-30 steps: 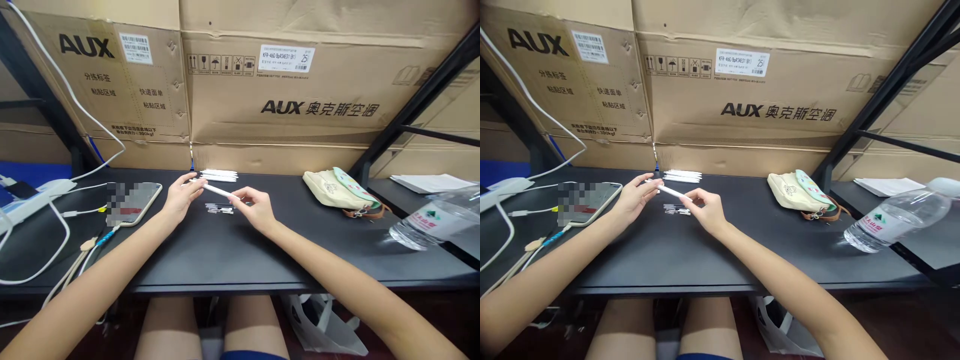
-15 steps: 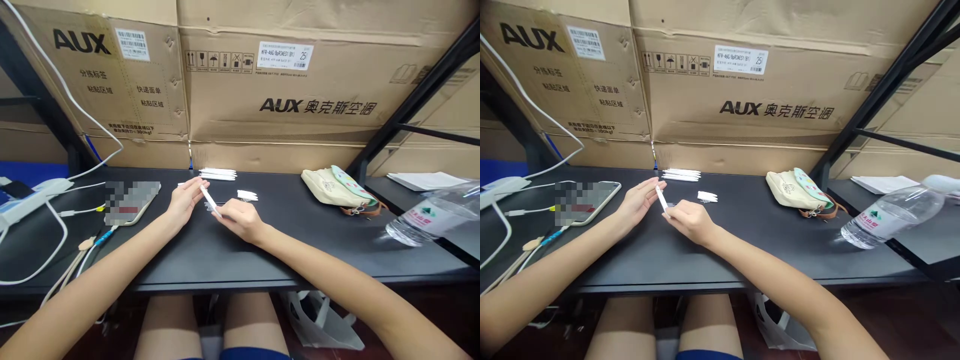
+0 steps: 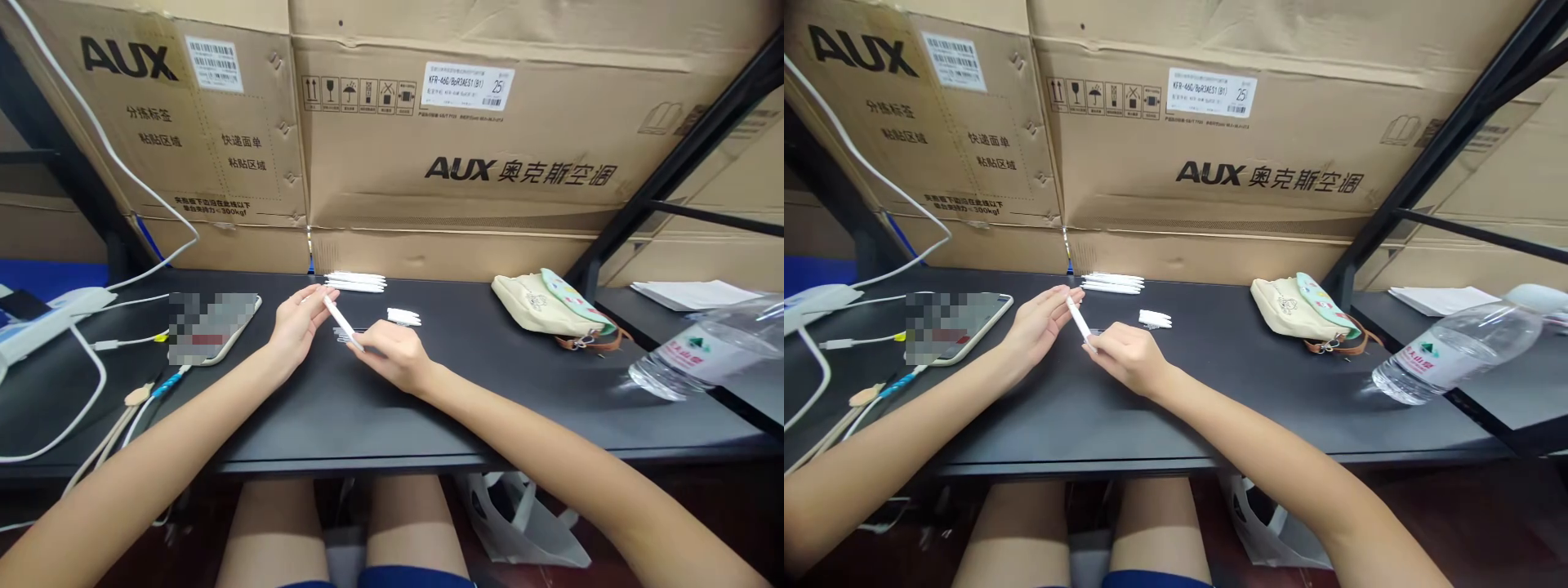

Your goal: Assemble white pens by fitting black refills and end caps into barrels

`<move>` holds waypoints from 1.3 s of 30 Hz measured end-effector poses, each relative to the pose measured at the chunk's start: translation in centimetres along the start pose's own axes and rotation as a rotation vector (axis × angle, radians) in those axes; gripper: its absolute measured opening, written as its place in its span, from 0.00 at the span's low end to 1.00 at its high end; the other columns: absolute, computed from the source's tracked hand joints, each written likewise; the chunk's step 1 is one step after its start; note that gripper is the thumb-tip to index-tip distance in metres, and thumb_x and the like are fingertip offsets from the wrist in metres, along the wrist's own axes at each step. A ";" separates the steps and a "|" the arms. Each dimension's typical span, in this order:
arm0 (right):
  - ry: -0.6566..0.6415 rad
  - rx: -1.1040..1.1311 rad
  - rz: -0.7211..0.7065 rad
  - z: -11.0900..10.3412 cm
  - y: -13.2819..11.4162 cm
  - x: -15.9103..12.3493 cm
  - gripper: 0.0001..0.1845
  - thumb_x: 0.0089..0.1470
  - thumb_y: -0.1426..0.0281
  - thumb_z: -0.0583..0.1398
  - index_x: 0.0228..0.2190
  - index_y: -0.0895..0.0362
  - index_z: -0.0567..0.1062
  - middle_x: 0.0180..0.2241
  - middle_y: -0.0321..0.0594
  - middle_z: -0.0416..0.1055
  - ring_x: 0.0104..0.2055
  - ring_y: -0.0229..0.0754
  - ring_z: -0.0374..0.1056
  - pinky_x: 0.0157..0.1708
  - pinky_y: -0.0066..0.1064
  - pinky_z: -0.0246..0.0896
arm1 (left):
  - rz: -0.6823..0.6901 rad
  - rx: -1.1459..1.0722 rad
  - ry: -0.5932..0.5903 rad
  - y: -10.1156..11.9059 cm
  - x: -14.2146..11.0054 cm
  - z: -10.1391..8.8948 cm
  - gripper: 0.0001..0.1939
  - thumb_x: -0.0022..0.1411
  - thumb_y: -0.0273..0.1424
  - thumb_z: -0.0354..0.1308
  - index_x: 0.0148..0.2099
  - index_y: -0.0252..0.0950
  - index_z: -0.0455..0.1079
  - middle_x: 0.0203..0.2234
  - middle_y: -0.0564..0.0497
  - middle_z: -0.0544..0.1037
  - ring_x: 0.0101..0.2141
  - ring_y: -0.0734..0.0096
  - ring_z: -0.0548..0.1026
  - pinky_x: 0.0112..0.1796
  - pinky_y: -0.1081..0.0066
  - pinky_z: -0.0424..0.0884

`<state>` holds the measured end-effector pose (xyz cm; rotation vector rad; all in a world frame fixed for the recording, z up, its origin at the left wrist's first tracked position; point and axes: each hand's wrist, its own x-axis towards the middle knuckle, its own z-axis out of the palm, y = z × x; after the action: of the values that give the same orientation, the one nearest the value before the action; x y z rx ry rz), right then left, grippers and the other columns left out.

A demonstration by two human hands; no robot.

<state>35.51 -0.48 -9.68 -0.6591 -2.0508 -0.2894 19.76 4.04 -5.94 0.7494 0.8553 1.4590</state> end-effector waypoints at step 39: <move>0.123 0.348 0.822 1.1 11.0 2.8 0.13 0.42 0.63 0.63 0.27 0.60 0.75 0.29 0.44 0.75 0.33 0.43 0.71 0.37 0.35 0.66 | 0.052 0.065 0.073 1.0 0.6 -1.4 0.14 0.55 0.29 0.61 0.41 0.35 0.61 0.37 0.46 0.75 0.31 0.72 0.76 0.31 0.72 0.72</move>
<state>39.68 10.08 -8.50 -1.1501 -1.5024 0.4786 18.05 4.50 -5.82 0.7764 0.9489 1.5179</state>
